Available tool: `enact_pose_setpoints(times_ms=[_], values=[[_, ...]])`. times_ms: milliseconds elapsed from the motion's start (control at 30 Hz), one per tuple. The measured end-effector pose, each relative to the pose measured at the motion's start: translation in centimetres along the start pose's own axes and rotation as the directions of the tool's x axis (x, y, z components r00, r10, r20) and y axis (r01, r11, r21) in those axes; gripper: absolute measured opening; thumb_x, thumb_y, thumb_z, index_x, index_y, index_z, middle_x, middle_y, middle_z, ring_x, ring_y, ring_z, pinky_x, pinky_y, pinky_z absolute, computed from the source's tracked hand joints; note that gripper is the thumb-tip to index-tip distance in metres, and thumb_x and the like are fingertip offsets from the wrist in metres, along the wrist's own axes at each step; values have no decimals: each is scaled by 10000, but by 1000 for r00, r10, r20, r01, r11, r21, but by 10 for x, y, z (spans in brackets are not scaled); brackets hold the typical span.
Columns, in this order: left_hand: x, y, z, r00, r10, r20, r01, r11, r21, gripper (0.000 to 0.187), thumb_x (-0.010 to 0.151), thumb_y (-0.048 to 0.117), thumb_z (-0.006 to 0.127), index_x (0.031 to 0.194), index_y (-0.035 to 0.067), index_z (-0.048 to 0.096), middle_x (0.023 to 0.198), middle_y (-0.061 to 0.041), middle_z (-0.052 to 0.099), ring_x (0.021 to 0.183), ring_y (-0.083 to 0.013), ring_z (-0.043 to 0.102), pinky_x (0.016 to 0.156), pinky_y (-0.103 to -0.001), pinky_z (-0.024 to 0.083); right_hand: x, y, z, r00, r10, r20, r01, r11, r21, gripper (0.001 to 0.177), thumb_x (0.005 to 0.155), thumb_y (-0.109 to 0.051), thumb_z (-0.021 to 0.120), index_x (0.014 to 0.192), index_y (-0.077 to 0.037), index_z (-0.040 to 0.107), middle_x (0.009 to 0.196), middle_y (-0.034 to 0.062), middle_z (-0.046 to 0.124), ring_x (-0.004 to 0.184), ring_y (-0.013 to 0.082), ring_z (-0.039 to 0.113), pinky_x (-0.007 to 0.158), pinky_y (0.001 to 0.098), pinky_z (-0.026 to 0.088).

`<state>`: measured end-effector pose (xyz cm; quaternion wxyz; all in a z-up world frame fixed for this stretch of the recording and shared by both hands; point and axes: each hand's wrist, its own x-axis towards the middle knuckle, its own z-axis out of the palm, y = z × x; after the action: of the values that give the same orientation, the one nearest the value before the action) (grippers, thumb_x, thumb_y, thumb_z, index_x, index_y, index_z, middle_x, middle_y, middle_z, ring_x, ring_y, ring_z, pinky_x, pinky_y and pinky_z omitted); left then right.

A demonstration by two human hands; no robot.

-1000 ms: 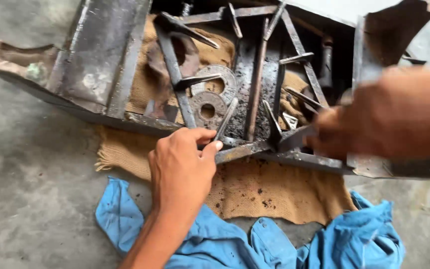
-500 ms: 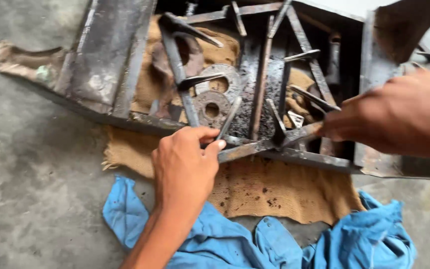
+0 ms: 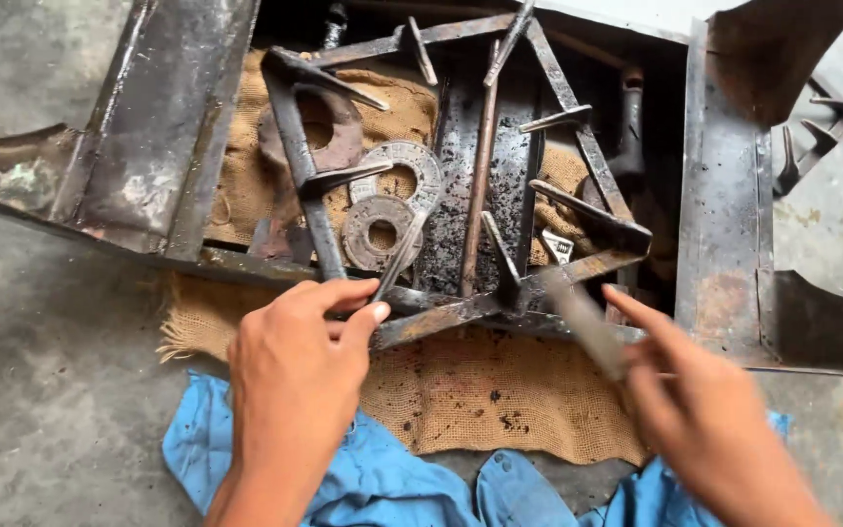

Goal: Repairing or cleaning a metal stove burner assembly using a blade tool.

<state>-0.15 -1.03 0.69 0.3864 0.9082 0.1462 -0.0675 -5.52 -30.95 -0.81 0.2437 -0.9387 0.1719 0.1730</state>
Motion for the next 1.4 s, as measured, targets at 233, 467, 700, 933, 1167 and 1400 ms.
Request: enact_pose_setpoints(times_ms=[233, 467, 700, 933, 1167, 1400], values=[[-3, 6, 0, 1000, -22, -6, 22, 999, 48, 290, 802, 269, 784, 1071, 167, 811, 853, -63, 795, 692, -196, 788, 663, -351, 582, -17, -21, 68, 891, -316, -326, 384, 908, 168, 464, 900, -81, 633, 1357, -155, 655, 763, 125, 688, 638, 150, 670, 651, 308, 540], [2, 12, -2, 993, -121, 3, 121, 990, 80, 309, 806, 314, 811, 1089, 187, 815, 788, -101, 801, 682, -207, 793, 658, -347, 585, -25, 0, 74, 880, -238, -411, 320, 937, 143, 531, 880, -56, 638, 1394, -189, 631, 679, 109, 644, 542, 160, 632, 581, 291, 515], [4, 12, 0, 997, -82, -10, 82, 996, 43, 308, 794, 309, 808, 1071, 173, 820, 807, -94, 804, 697, -201, 800, 647, -349, 585, -18, -12, 64, 911, -234, -341, 305, 937, 171, 561, 861, -69, 689, 1397, -227, 635, 715, 129, 655, 632, 193, 652, 655, 298, 551], [2, 7, 0, 996, -89, 6, 89, 996, 17, 328, 800, 300, 791, 1099, 165, 800, 894, -58, 819, 717, -180, 805, 650, -324, 603, -12, -32, 67, 924, -190, -331, 255, 953, 164, 525, 905, -110, 685, 1413, -223, 616, 950, 184, 737, 852, 248, 744, 759, 340, 559], [-10, -3, 14, 966, 207, -152, -170, 959, 225, 220, 829, 257, 760, 976, 100, 807, 787, -84, 729, 698, -285, 711, 615, -419, 527, 4, -59, 68, 871, -196, -451, 333, 910, 247, 448, 951, -104, 645, 1396, -149, 623, 1153, 244, 724, 1085, 304, 748, 840, 358, 565], [-13, -10, 20, 905, 373, -203, -303, 902, 308, 197, 871, 238, 749, 996, 93, 798, 830, -88, 717, 778, -310, 689, 663, -431, 520, 9, -70, 67, 908, -98, -407, 212, 946, 245, 453, 946, -143, 651, 1398, -155, 639, 1015, 268, 725, 852, 313, 777, 741, 376, 552]])
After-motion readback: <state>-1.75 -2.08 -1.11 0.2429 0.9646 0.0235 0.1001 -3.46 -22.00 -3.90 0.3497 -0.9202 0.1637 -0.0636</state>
